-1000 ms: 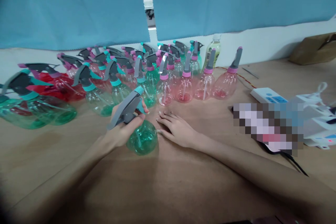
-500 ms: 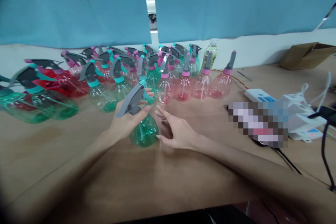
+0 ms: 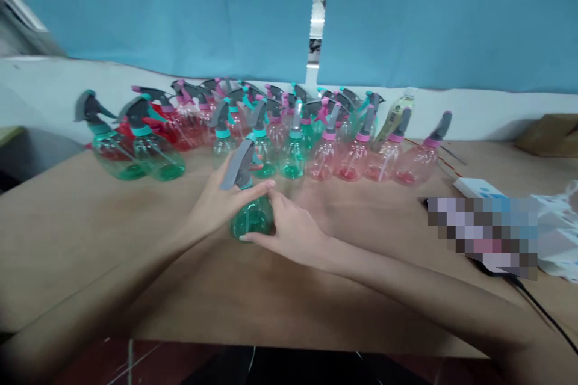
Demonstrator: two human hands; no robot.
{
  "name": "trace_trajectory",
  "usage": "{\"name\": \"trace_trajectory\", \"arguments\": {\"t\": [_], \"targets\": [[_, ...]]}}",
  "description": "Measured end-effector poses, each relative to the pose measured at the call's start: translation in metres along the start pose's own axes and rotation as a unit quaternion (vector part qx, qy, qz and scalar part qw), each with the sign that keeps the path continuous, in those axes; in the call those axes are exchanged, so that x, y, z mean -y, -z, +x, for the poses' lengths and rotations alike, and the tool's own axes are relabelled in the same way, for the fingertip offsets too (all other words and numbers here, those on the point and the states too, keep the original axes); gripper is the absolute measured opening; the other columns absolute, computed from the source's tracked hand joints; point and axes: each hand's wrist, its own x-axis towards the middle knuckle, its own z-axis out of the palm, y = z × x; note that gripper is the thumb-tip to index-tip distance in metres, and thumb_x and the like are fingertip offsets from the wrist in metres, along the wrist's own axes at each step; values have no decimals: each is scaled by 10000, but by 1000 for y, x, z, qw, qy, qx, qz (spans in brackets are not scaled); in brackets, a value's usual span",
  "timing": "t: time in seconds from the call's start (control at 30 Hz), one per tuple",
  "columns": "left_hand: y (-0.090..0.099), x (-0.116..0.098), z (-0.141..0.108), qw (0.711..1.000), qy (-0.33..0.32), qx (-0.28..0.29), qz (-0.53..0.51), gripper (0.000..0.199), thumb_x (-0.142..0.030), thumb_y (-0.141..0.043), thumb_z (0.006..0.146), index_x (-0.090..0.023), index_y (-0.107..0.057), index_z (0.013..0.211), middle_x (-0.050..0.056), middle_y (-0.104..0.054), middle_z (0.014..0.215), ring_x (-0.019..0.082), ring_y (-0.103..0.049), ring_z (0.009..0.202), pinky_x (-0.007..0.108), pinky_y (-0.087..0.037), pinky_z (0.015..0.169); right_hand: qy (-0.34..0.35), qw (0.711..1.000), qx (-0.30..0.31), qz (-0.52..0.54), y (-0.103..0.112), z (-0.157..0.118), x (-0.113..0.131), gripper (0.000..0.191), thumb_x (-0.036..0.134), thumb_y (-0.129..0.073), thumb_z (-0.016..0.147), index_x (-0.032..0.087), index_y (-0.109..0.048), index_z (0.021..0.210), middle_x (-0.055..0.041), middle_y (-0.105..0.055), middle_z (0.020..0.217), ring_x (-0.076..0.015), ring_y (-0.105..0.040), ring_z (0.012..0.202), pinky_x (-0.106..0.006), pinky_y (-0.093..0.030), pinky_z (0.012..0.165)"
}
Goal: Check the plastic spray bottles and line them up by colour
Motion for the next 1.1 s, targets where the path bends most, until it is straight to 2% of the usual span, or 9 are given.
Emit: {"name": "trace_trajectory", "arguments": {"t": [0.17, 0.33, 0.5, 0.63, 0.7, 0.77, 0.87, 0.97, 1.1], "targets": [[51, 23, -25, 996, 38, -46, 61, 645, -433, -710, 710, -204, -423, 1240, 90, -585, 1153, 257, -597, 1025, 409, -497, 865, 36, 997, 52, 49, -27, 32, 28, 711, 480, -642, 777, 181, -328, 1340, -164, -591, 1213, -330, -595, 1079, -482, -513, 817], [86, 62, -50, 981, 61, -144, 111, 546, -446, -693, 725, -200, -473, 1160, 82, -543, 1105, 243, -571, 1024, 386, -507, 847, 57, 996, 41, 49, -62, 68, 49, 721, 533, -635, 762, 192, -355, 1332, -153, -581, 1225, -323, -595, 1067, -490, -498, 821], [110, 103, -42, 945, 54, -236, 222, 358, -468, -680, 731, -171, -589, 910, 63, -490, 963, 222, -548, 923, 375, -479, 815, 76, 996, 23, -35, -86, 104, 48, 650, 520, -608, 789, 168, -417, 1301, -163, -569, 1244, -322, -579, 1082, -482, -479, 838], [121, 106, -23, 937, 51, -196, 284, 334, -476, -666, 743, -156, -569, 739, 49, -500, 817, 219, -536, 845, 350, -462, 754, 90, 990, -49, -93, -73, 121, 32, 480, 489, -537, 852, 171, -506, 1210, -131, -594, 1179, -276, -614, 984, -417, -483, 793], [122, 103, -14, 938, 48, -164, 301, 339, -486, -657, 752, -159, -569, 763, 42, -520, 790, 211, -544, 805, 336, -457, 722, 79, 983, -103, -127, -57, 126, 24, 367, 446, -502, 883, 176, -552, 1128, -106, -619, 1110, -245, -632, 880, -388, -480, 742], [122, 102, -7, 937, 50, -146, 315, 347, -489, -661, 750, -161, -575, 824, 42, -552, 797, 208, -558, 787, 328, -454, 706, 56, 972, -155, -170, -40, 131, 16, 294, 430, -492, 890, 187, -596, 1019, -92, -636, 1048, -252, -625, 874, -369, -465, 703], [118, 107, 5, 937, 62, -144, 312, 384, -483, -680, 739, -155, -574, 907, 55, -607, 834, 212, -589, 798, 323, -458, 712, 28, 957, -212, -195, -23, 140, 8, 276, 425, -496, 883, 187, -600, 978, -96, -642, 1016, -260, -612, 878, -357, -444, 674], [115, 112, 16, 944, 60, -135, 295, 407, -450, -692, 741, -151, -569, 990, 70, -638, 885, 216, -611, 824, 319, -465, 722, 9, 956, -225, -188, -18, 146, 8, 330, 456, -505, 866, 174, -586, 1016, -118, -633, 1044, -274, -600, 894, -368, -439, 675], [113, 112, 28, 944, 64, -120, 301, 394, -396, -702, 744, -140, -573, 1015, 56, -626, 807, 212, -612, 769, 316, -469, 686, -23, 968, -183, -172, -23, 152, 18, 490, 500, -534, 834, 137, -531, 1163, -162, -612, 1117, -315, -597, 958, -421, -455, 732]]}}
